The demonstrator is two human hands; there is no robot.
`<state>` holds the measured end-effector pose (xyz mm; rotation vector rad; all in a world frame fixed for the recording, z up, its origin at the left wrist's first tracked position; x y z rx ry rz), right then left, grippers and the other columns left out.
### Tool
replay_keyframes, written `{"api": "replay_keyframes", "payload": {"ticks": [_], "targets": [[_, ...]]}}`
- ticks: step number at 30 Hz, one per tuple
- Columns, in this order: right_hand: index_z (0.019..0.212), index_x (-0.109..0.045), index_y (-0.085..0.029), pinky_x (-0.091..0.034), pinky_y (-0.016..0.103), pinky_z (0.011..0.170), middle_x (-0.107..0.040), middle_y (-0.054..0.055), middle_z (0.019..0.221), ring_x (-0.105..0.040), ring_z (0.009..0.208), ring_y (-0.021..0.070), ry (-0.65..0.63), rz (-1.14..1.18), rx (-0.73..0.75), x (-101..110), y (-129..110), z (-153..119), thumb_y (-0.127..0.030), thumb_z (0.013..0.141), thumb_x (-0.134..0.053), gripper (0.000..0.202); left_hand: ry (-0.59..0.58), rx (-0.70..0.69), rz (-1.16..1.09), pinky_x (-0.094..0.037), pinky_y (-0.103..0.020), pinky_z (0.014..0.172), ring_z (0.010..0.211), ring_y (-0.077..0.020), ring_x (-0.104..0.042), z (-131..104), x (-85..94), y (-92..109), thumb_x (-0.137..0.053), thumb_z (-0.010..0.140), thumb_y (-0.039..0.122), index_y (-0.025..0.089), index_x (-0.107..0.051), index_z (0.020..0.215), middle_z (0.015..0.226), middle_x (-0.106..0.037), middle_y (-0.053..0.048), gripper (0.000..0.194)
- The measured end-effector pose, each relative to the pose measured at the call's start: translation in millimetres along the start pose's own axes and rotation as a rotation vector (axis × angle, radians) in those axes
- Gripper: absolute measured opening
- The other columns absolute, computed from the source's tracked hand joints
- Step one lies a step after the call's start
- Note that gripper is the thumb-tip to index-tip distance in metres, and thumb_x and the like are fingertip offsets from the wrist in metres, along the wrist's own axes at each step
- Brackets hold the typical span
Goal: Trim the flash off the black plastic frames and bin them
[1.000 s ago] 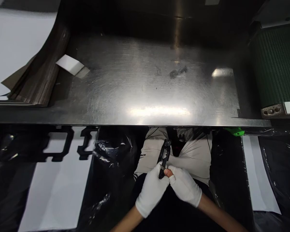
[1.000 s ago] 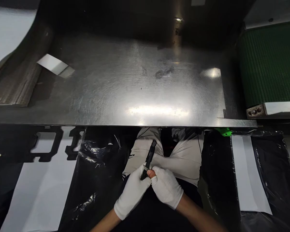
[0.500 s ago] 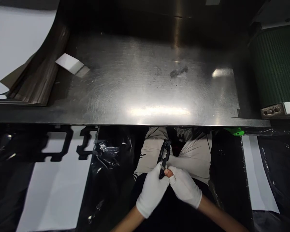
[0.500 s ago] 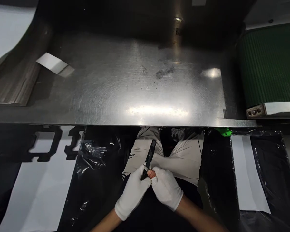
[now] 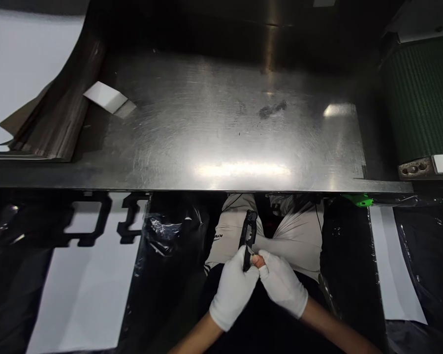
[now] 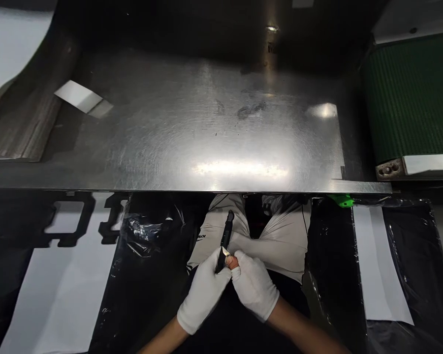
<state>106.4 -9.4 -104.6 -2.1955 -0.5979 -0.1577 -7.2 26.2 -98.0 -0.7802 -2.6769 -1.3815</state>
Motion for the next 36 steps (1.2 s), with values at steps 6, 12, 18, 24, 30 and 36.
{"api": "replay_keyframes", "payload": {"ticks": [6,12,18,24,30,36], "targets": [[0.083,-0.05,-0.023,-0.031,0.029,0.06,-0.062,-0.001,0.074,-0.055,0.065,0.016,-0.058,-0.042,0.037,5,-9,3,-0.035,0.115,-0.045,0.035,-0.054,-0.02,-0.008,-0.048,-0.037,0.068,0.073,-0.024,-0.057,2,-1.0,0,-0.063,0.085,0.037,0.026,-0.056,0.078,0.076,-0.065,-0.003,0.015],[0.086,-0.056,-0.022,-0.031,0.029,0.063,-0.068,0.001,0.079,-0.058,0.069,0.0169,-0.069,-0.083,0.018,4,-10,5,-0.032,0.116,-0.046,0.032,-0.104,-0.041,-0.025,-0.049,-0.036,0.073,0.078,-0.0238,-0.061,5,-2.7,5,-0.061,0.086,0.035,0.024,-0.058,0.08,0.081,-0.068,-0.003,0.012],[0.081,-0.049,-0.023,-0.032,0.03,0.062,-0.063,0.001,0.075,-0.055,0.066,0.0166,-0.045,-0.057,0.001,1,-5,5,-0.036,0.117,-0.041,0.039,-0.06,-0.013,0.046,-0.045,-0.035,0.066,0.07,-0.0208,-0.052,6,-1.6,-2,-0.061,0.083,0.038,0.025,-0.053,0.077,0.072,-0.06,0.0,0.016],[0.086,-0.051,-0.024,-0.035,0.031,0.064,-0.067,0.003,0.081,-0.06,0.071,0.0191,0.02,-0.038,-0.032,3,4,4,-0.041,0.117,-0.038,0.037,-0.032,0.001,-0.03,-0.043,-0.031,0.064,0.068,-0.0184,-0.05,7,-3.7,2,-0.063,0.083,0.036,0.025,-0.052,0.075,0.07,-0.055,0.002,0.017],[0.085,-0.051,-0.024,-0.041,0.033,0.067,-0.064,0.003,0.081,-0.057,0.073,0.0199,0.089,0.103,0.072,25,-2,1,-0.058,0.115,-0.036,0.048,-0.132,0.07,-0.201,-0.044,-0.029,0.057,0.059,-0.0154,-0.048,10,-6.8,5,-0.071,0.089,0.049,0.023,-0.057,0.083,0.072,-0.056,0.003,0.03],[0.08,-0.046,-0.025,-0.04,0.032,0.065,-0.051,-0.001,0.073,-0.047,0.068,0.0178,0.103,0.27,0.063,45,9,-2,-0.07,0.114,-0.035,0.057,-0.286,0.116,-0.398,-0.053,-0.036,0.084,0.063,-0.0201,-0.056,9,-4.8,14,-0.038,0.109,0.073,0.021,-0.068,0.097,0.055,-0.054,0.003,0.061]]}}
Point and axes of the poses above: each hand's wrist, its own z-axis towards the middle knuckle, its own x-axis out of the back of the hand, y = z × x, the point moved 10 cm from there along z, towards the middle knuckle
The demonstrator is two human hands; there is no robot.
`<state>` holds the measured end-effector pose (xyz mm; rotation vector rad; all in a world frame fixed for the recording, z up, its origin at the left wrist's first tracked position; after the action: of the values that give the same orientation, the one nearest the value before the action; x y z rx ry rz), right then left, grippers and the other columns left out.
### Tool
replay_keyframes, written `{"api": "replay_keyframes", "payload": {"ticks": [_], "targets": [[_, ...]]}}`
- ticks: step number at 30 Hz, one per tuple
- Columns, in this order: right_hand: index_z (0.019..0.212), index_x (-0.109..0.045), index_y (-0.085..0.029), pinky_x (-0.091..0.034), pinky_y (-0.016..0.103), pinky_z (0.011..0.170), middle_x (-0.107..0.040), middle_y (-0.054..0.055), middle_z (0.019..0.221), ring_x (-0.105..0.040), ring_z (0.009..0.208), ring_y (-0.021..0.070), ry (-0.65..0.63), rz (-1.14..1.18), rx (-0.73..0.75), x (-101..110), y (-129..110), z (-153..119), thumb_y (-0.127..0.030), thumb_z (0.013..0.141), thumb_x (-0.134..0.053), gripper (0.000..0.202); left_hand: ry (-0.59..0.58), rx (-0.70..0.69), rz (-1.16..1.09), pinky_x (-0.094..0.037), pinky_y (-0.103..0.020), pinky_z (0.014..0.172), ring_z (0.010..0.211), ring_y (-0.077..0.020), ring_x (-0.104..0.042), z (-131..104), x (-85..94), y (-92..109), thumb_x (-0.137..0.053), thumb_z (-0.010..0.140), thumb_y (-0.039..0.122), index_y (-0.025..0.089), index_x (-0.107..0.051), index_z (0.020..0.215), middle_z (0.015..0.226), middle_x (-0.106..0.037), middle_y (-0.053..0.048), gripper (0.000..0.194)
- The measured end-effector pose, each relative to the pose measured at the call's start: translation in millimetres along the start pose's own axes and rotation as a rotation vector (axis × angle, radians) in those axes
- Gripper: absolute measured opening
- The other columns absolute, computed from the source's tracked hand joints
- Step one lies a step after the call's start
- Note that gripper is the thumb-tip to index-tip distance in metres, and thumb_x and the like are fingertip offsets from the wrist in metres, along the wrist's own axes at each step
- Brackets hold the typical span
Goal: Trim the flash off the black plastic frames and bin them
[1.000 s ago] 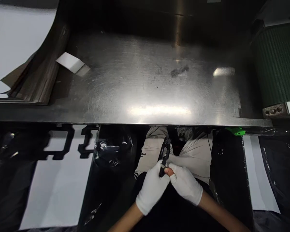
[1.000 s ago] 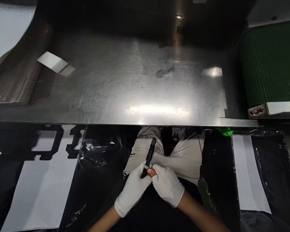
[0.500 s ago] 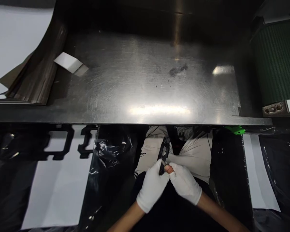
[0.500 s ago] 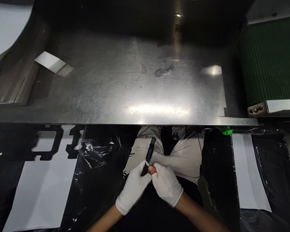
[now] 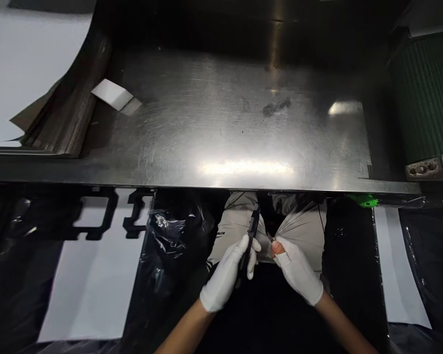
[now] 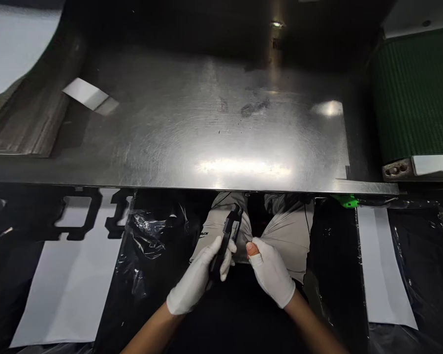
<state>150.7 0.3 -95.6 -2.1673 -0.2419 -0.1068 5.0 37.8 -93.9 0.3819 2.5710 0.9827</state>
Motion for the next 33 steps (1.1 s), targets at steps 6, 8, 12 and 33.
{"api": "replay_keyframes", "payload": {"ticks": [6,8,12,33], "targets": [[0.078,-0.046,-0.025,-0.036,0.032,0.062,-0.046,-0.003,0.069,-0.043,0.064,0.0167,0.004,0.08,-0.02,5,9,-1,-0.073,0.112,-0.036,0.06,-0.074,0.053,-0.18,-0.054,-0.037,0.075,0.045,-0.0159,-0.043,6,-5.0,1,-0.048,0.106,0.072,0.021,-0.067,0.078,0.045,-0.045,0.006,0.06],[0.078,-0.046,-0.025,-0.036,0.031,0.062,-0.044,-0.004,0.069,-0.042,0.064,0.0163,0.002,0.096,-0.021,4,10,-1,-0.075,0.111,-0.037,0.061,-0.091,0.045,-0.19,-0.054,-0.036,0.073,0.045,-0.0156,-0.043,7,-6.0,0,-0.051,0.106,0.069,0.021,-0.068,0.079,0.045,-0.045,0.006,0.058],[0.078,-0.046,-0.025,-0.036,0.031,0.062,-0.043,-0.004,0.069,-0.04,0.064,0.016,-0.004,0.108,-0.022,1,10,-2,-0.076,0.11,-0.038,0.061,-0.112,0.04,-0.171,-0.052,-0.034,0.078,0.058,-0.0188,-0.054,5,-6.1,-4,-0.051,0.109,0.059,0.02,-0.074,0.096,0.053,-0.056,0.003,0.047],[0.141,-0.073,-0.028,-0.055,0.032,0.072,-0.08,0.002,0.096,-0.071,0.078,0.0192,-0.036,-0.151,0.224,-6,-29,-9,-0.025,0.106,-0.053,0.042,-0.221,0.046,-0.065,-0.036,-0.03,0.071,0.077,-0.0142,-0.04,-6,-24.1,-2,-0.078,0.083,0.019,0.021,-0.066,0.128,0.086,-0.048,0.004,0.047]]}}
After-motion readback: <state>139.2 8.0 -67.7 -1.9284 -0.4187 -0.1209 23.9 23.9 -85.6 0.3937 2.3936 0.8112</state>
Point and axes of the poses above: each hand's wrist, its own z-axis towards the middle knuckle, its own x-axis out of the back of the hand, y = z × x, the point moved 10 cm from there along z, towards the middle knuckle
